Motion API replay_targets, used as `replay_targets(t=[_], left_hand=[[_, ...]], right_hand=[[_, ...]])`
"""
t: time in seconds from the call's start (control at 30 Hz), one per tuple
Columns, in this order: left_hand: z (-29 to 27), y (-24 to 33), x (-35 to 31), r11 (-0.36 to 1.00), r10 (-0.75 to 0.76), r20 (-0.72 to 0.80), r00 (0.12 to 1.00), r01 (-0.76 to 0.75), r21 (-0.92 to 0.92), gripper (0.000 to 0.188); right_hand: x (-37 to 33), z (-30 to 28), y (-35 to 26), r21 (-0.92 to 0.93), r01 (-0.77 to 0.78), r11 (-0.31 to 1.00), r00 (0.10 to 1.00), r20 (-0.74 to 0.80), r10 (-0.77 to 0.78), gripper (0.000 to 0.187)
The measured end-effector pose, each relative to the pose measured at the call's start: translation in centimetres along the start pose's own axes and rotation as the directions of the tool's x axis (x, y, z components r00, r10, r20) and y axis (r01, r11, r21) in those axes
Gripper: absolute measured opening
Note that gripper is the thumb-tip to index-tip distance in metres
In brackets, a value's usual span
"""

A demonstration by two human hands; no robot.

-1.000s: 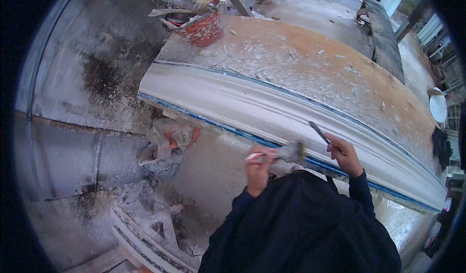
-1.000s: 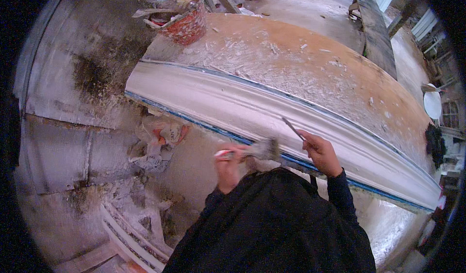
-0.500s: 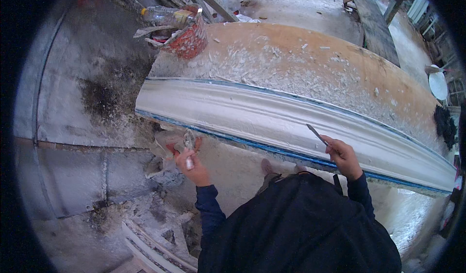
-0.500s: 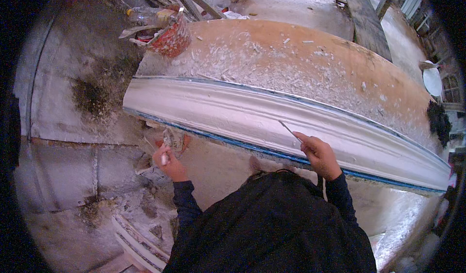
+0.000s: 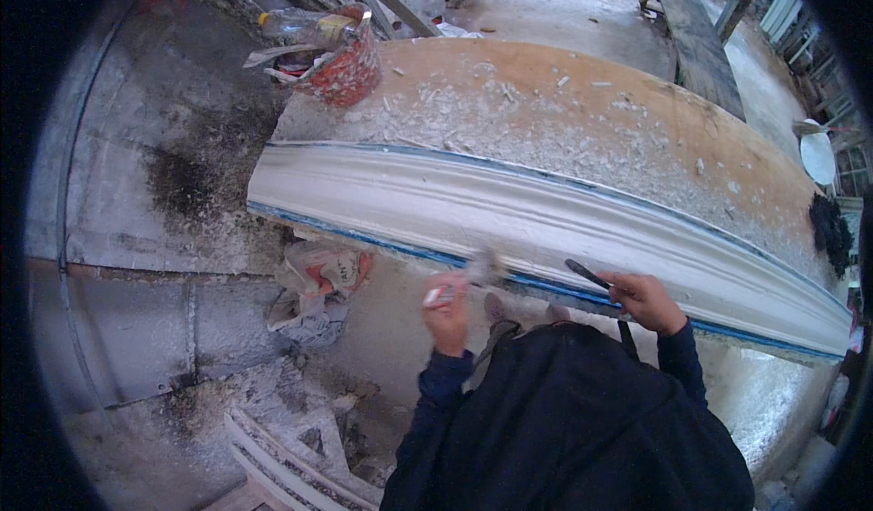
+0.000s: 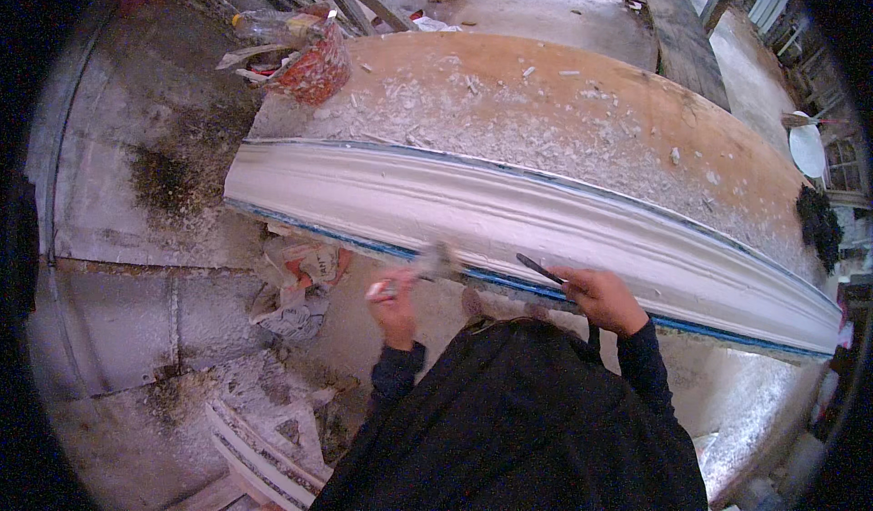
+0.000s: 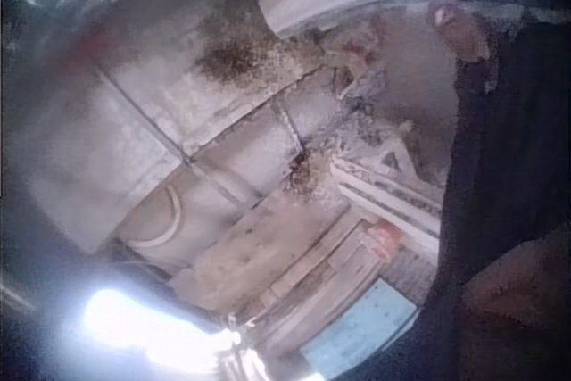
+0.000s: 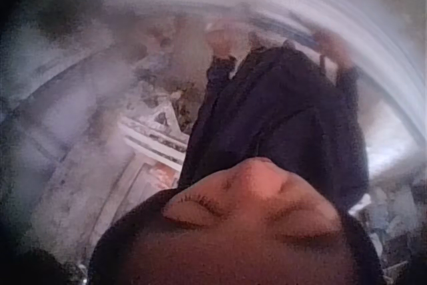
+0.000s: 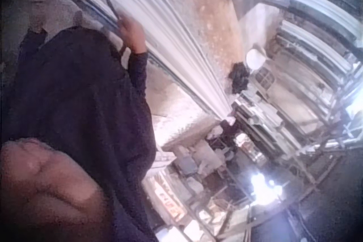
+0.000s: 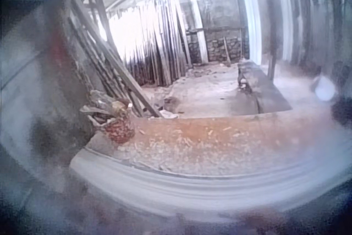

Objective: The person applies a white adhesive along the edge of a long white molding piece using a brush and a scraper. They repeatedly dip the brush into a bucket and spread the adhesive along the molding's groove, then smooth it with the scraper.

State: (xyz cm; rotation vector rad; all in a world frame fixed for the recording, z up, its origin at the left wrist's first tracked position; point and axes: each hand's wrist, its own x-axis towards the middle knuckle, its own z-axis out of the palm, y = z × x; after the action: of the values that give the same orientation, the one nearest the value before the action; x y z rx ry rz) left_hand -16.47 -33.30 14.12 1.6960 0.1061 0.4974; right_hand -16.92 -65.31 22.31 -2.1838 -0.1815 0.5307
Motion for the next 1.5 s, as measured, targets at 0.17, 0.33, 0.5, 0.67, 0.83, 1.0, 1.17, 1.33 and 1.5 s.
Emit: replay_targets(t=[0.17, 0.33, 0.5, 0.67, 0.83, 1.0, 1.17, 1.33, 1.5], left_hand=[[-11.2, 0.0, 5.8, 0.764, 0.386, -0.212, 0.898, -0.183, 0.618, 0.007], [-16.9, -0.1, 3.9, 0.893, 0.260, -0.417, 0.871, -0.052, 0.446, 0.011], [-15.8, -0.7, 0.0, 0.962, -0.021, -0.509, 0.860, 0.156, 0.223, 0.011], [-13.7, -0.5, -1.7, 0.968, -0.079, -0.462, 0.883, 0.179, 0.177, 0.011], [-12.8, -0.3, -1.6, 0.978, -0.081, -0.377, 0.923, 0.146, 0.146, 0.012], [-8.2, 1.2, -1.0, 0.983, -0.185, -0.218, 0.958, 0.176, -0.060, 0.011], [1.7, 2.3, -1.7, 0.946, 0.012, 0.195, 0.981, 0.052, -0.320, 0.007], [4.9, 2.5, -2.1, 0.936, 0.203, 0.369, 0.907, -0.069, -0.346, 0.012], [-2.4, -2.7, -0.2, 0.993, 0.081, 0.022, 0.996, -0.079, -0.093, 0.009]], right_hand=[[1.5, 2.2, -0.3, -0.065, 0.015, 0.998, 0.997, 0.078, -0.010, 0.042], [5.0, 6.6, -2.0, -0.329, 0.201, 0.923, 0.979, 0.103, -0.177, 0.050], [7.2, 8.9, -4.2, -0.412, 0.179, 0.894, 0.983, 0.123, -0.140, 0.051], [10.7, 11.2, -7.3, -0.454, 0.235, 0.860, 0.971, 0.152, -0.185, 0.053], [14.2, 13.0, -8.2, -0.234, 0.367, 0.900, 0.930, 0.094, -0.355, 0.055], [11.2, 7.8, -7.0, -0.080, 0.342, 0.936, 0.939, 0.063, -0.337, 0.059], [6.2, 4.5, -4.0, 0.199, 0.114, 0.973, 0.991, -0.090, -0.097, 0.063], [3.0, 4.0, -2.4, 0.357, -0.034, 0.933, 0.981, -0.165, 0.099, 0.068], [1.6, 4.4, -0.1, 0.253, 0.087, 0.964, 0.975, -0.222, -0.030, 0.062]])
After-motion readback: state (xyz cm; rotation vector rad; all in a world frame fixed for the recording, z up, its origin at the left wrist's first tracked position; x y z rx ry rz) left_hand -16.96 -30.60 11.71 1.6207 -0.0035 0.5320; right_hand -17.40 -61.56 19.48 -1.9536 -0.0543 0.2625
